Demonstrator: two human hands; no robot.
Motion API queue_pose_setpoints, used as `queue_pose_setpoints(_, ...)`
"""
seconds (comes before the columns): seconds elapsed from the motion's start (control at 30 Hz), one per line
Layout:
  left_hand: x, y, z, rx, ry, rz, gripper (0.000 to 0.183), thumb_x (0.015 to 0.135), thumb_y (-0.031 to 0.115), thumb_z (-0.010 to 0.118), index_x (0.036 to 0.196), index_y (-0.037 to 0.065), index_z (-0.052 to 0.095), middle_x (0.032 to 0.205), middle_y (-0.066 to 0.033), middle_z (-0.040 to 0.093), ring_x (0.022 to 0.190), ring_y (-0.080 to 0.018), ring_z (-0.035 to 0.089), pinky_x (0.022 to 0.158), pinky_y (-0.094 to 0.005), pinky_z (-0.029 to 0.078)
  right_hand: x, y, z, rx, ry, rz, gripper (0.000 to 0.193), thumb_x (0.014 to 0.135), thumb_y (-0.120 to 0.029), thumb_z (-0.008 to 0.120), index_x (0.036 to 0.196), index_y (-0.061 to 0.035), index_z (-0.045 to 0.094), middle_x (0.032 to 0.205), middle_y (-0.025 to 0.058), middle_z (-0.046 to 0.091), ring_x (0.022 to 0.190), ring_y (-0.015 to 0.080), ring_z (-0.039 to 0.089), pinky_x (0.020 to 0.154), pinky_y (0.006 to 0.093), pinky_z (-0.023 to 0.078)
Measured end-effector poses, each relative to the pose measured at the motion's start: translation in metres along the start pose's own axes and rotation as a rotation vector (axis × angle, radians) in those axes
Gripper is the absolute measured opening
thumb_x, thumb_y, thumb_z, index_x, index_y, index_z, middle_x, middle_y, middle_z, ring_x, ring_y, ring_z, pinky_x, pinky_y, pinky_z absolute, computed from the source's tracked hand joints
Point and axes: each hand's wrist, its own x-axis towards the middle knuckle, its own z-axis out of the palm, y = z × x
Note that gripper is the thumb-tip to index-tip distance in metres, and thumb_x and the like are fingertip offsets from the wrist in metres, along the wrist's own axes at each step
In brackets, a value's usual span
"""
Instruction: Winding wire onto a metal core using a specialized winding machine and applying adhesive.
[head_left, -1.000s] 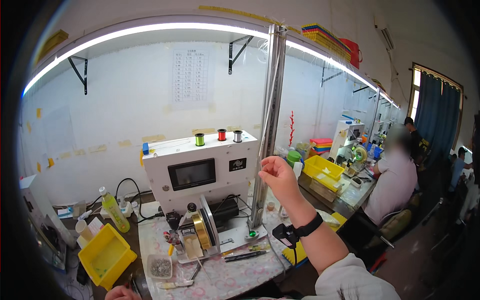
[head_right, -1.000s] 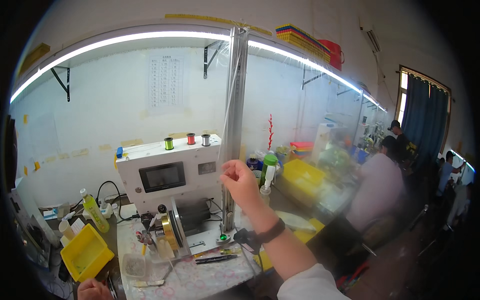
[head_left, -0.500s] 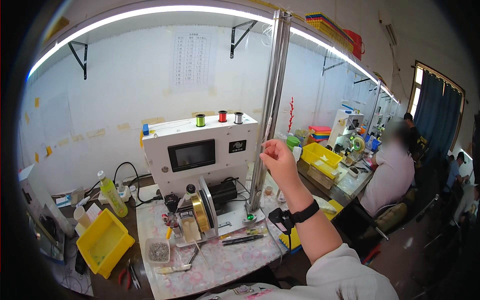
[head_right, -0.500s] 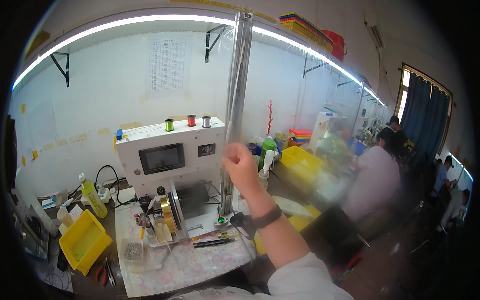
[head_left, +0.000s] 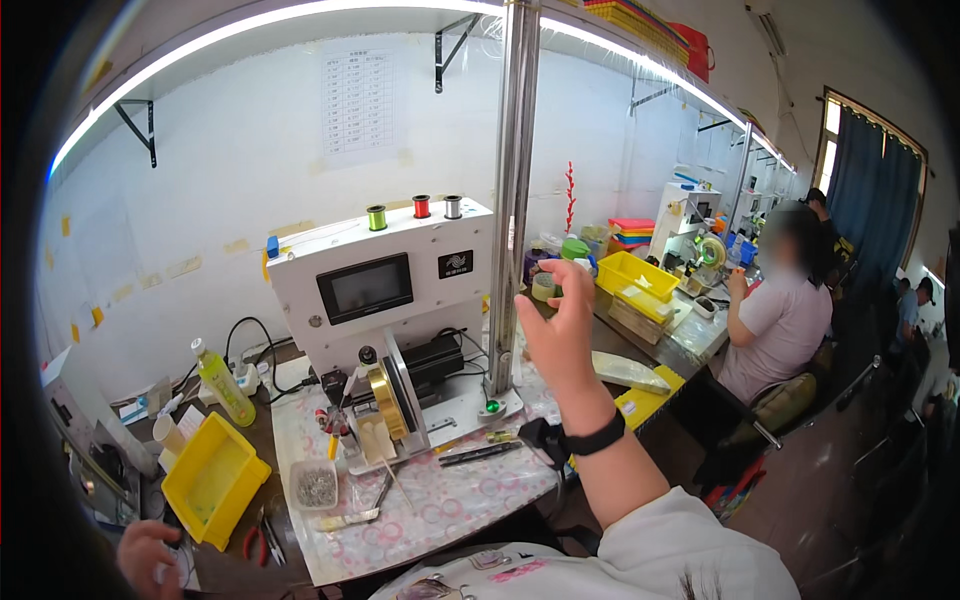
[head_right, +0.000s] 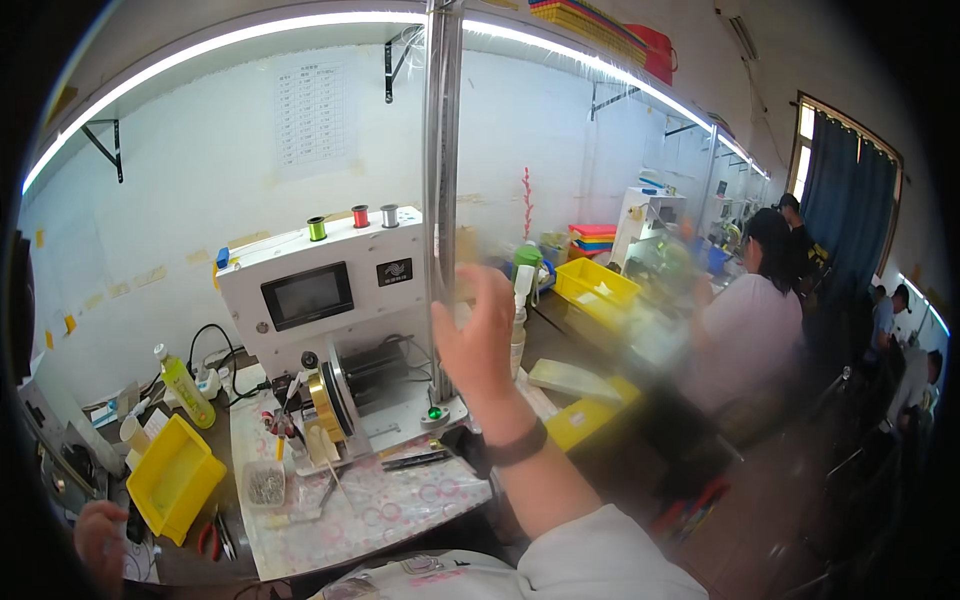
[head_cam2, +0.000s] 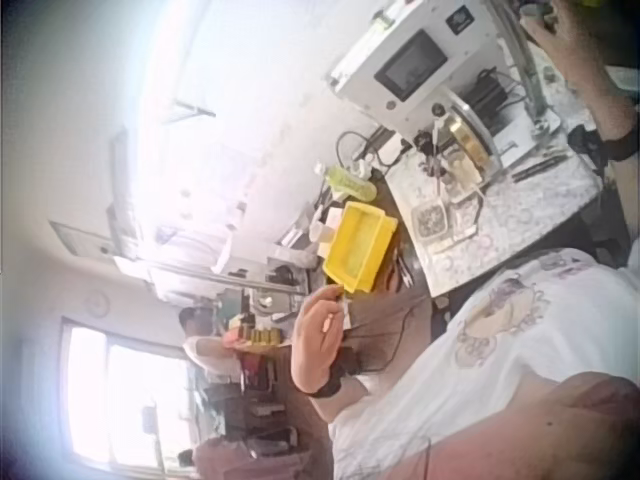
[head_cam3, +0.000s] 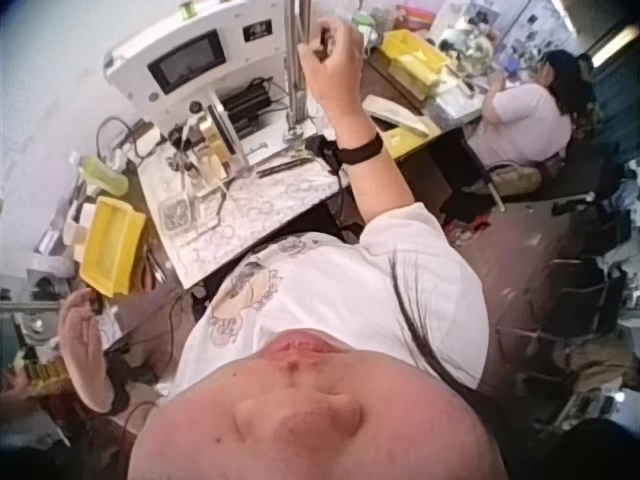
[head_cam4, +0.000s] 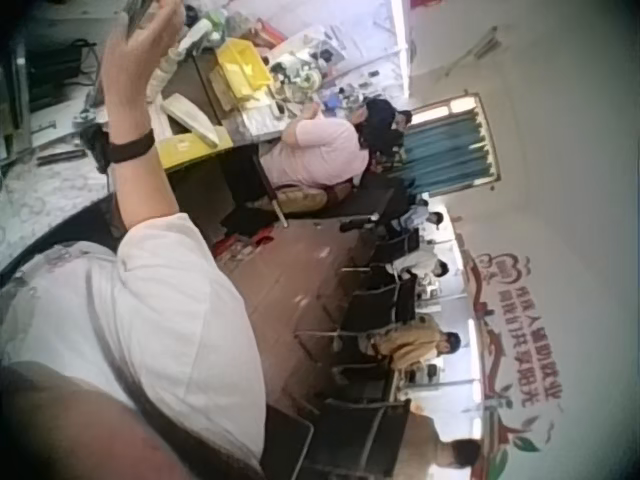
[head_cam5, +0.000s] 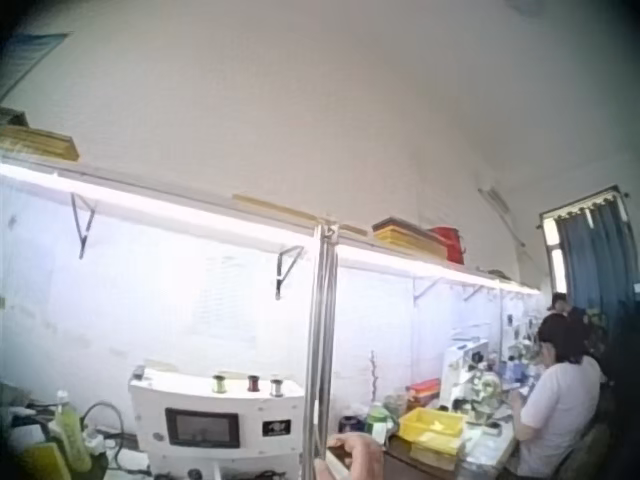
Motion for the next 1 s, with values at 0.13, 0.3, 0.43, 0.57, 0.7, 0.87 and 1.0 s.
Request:
queue_pose_setpoints(0.13,0.081,0.087,0.075,0.114,-0.112,0.679,0.011,0.076,0.007,0.066,0.086,0.005,0.063,0.098,-0.0101,0.06,0.094,-0.031,0.058,0.079,-0.0362,0.046,-0.04,-0.06,-0.018,0.414,-0.245,-0.262,0.05,0.088,-0.024,0.07,0.128,-0.0014,0.051,0.133,0.0224,0.05,0.126,0.0394,0.046,0.106,0.0463,0.035)
queue_pose_setpoints(0.3,0.151,0.144,0.14,0.034,0.217,0.813,0.015,0.069,0.006,0.071,0.082,0.009,0.064,0.109,-0.0062,0.059,0.1,-0.0276,0.055,0.086,-0.0403,0.045,-0.08,-0.077,0.006,1.353,-0.964,0.427,0.053,0.095,-0.033,0.065,0.133,-0.0023,0.046,0.119,0.0113,0.057,0.112,0.0222,0.055,0.096,0.0368,0.043)
queue_pose_setpoints(0.43,0.171,0.135,0.164,-0.114,0.284,0.668,0.011,0.074,0.003,0.068,0.084,0.006,0.063,0.107,-0.0101,0.058,0.096,-0.0324,0.054,0.084,-0.0394,0.046,-0.077,-0.041,0.011,1.194,-1.325,0.848,0.038,0.097,-0.029,0.063,0.125,-0.0045,0.052,0.099,0.0005,0.06,0.079,0.0087,0.057,0.071,0.0252,0.047)
queue_pose_setpoints(0.57,0.177,0.118,0.191,-0.251,0.191,0.581,0.01,0.078,0.002,0.067,0.086,0.004,0.061,0.106,-0.0117,0.058,0.094,-0.0332,0.054,0.084,-0.038,0.046,-0.081,-0.024,0.016,0.934,-1.16,0.606,0.016,0.097,-0.014,0.061,0.108,-0.0027,0.064,0.076,-0.0047,0.054,0.062,0.0017,0.042,0.054,0.0189,0.035)
queue_pose_setpoints(0.7,0.181,0.101,0.219,-0.243,0.179,0.502,0.014,0.078,-0.001,0.066,0.09,0.003,0.061,0.107,-0.0125,0.06,0.098,-0.0338,0.056,0.086,-0.0394,0.046,-0.092,-0.006,0.038,0.751,-0.96,0.533,0.011,0.094,-0.012,0.065,0.096,-0.002,0.066,0.082,-0.0038,0.06,0.073,0.0038,0.052,0.067,0.0216,0.044)
queue_pose_setpoints(0.87,0.188,0.066,0.229,-0.2,0.241,0.245,0.021,0.08,0.0,0.066,0.101,0.005,0.065,0.107,-0.0121,0.063,0.101,-0.0337,0.057,0.087,-0.0405,0.046,-0.093,0.043,0.06,0.616,-0.733,0.669,0.011,0.092,-0.011,0.066,0.093,-0.0007,0.067,0.079,-0.0013,0.062,0.074,0.0058,0.054,0.067,0.0234,0.044)
queue_pose_setpoints(1.0,0.194,0.041,0.242,-0.166,0.268,0.135,0.019,0.078,0.001,0.069,0.097,0.004,0.067,0.104,-0.0115,0.063,0.101,-0.0326,0.057,0.086,-0.0401,0.047,-0.09,0.075,0.082,0.406,-0.775,0.587,0.015,0.09,-0.015,0.067,0.093,-0.0001,0.067,0.077,0.0042,0.065,0.073,0.0113,0.057,0.067,0.0272,0.046)
